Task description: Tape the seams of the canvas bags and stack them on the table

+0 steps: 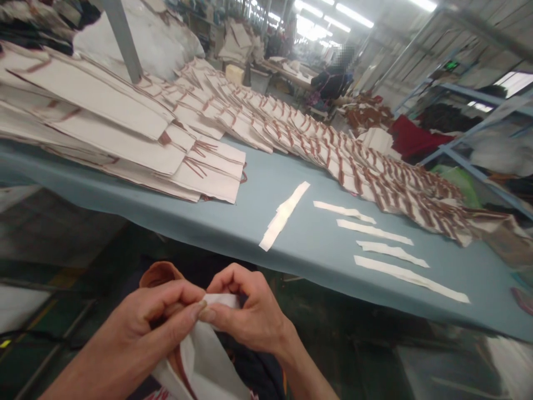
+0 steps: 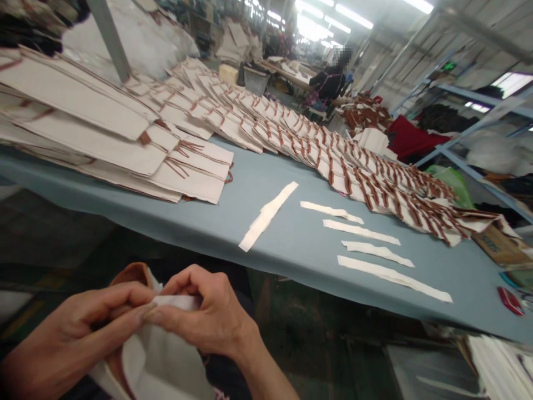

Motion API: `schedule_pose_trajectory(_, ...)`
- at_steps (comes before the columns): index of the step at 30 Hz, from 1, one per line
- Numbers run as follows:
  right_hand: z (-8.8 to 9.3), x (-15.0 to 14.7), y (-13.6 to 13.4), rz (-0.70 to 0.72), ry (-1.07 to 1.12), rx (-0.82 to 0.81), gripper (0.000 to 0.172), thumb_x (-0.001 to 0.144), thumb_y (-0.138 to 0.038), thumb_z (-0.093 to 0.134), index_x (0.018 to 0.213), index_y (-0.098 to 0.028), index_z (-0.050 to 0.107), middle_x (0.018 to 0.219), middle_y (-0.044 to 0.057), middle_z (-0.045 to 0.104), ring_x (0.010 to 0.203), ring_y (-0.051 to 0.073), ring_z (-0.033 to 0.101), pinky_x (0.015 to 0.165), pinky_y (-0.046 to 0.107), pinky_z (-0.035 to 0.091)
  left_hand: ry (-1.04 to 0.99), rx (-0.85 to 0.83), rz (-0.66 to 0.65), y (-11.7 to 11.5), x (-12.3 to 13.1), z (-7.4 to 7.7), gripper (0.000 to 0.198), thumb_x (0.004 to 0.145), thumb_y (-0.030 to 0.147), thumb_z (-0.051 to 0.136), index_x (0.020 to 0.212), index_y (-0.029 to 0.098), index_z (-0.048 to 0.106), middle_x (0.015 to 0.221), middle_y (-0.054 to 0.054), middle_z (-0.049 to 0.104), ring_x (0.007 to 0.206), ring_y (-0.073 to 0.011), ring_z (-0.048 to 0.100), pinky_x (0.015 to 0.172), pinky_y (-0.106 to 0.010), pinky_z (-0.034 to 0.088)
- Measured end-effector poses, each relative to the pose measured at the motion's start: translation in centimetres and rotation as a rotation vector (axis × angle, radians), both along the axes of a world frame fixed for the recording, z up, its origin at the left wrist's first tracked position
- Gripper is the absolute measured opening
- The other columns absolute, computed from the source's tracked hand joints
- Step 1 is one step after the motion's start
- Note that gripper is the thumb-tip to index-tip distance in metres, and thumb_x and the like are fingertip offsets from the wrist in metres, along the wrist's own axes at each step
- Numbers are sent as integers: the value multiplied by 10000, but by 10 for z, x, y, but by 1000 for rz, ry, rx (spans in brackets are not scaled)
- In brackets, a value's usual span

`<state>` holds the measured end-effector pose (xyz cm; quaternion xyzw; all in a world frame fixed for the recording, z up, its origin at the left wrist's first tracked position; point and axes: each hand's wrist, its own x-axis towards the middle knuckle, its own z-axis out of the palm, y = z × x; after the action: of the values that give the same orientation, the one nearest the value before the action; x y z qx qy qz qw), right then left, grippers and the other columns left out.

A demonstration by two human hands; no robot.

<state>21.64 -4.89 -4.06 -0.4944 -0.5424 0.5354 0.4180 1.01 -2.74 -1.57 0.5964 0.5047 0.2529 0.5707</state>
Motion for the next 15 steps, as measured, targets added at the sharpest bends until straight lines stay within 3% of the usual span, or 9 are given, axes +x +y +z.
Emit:
schedule_pose_trajectory(4,8,4,1,-24,65,-115,584,861,-720,967,859,-205,692,691,-71,589,580,85,418,518,223,315,25,-79,3,5,-3,-8,527,917,739,777,836,221,838,709,-6,777,565,-157,665,514,-199,465)
schedule_pose_trajectory(8,12,5,3,-47,28,-133,579,916,-732,907,842,-201,688,707,-63,588,607,88,426,536,223,318,20,-34,-68,13,-11,-27,535,960,761,743,879,244,855,673,0,764,565,-188,683,489,-214,495)
schedule_pose_trajectory(11,15,5,2,-63,-21,-142,524,981,-691,842,862,-200,706,726,-47,615,619,97,460,553,229,338,42,85,-88,16,-15,-33,527,992,741,711,835,264,869,715,-10,803,615,-210,729,553,-230,556)
schedule_pose_trajectory(13,18,3,-1,-78,-20,-160,500,990,-671,835,875,-201,709,717,-45,612,610,100,454,546,230,329,93,164,-46,15,-15,-31,501,1000,728,697,997,284,928,886,-28,881,771,-249,806,638,-238,592)
schedule_pose_trajectory(15,18,0,-6,-96,49,-186,532,979,-704,845,878,-204,695,691,-57,574,592,95,407,532,228,297,162,194,58,11,-13,-28,568,1030,725,653,1296,290,904,1023,-38,901,893,-275,824,687,-251,592)
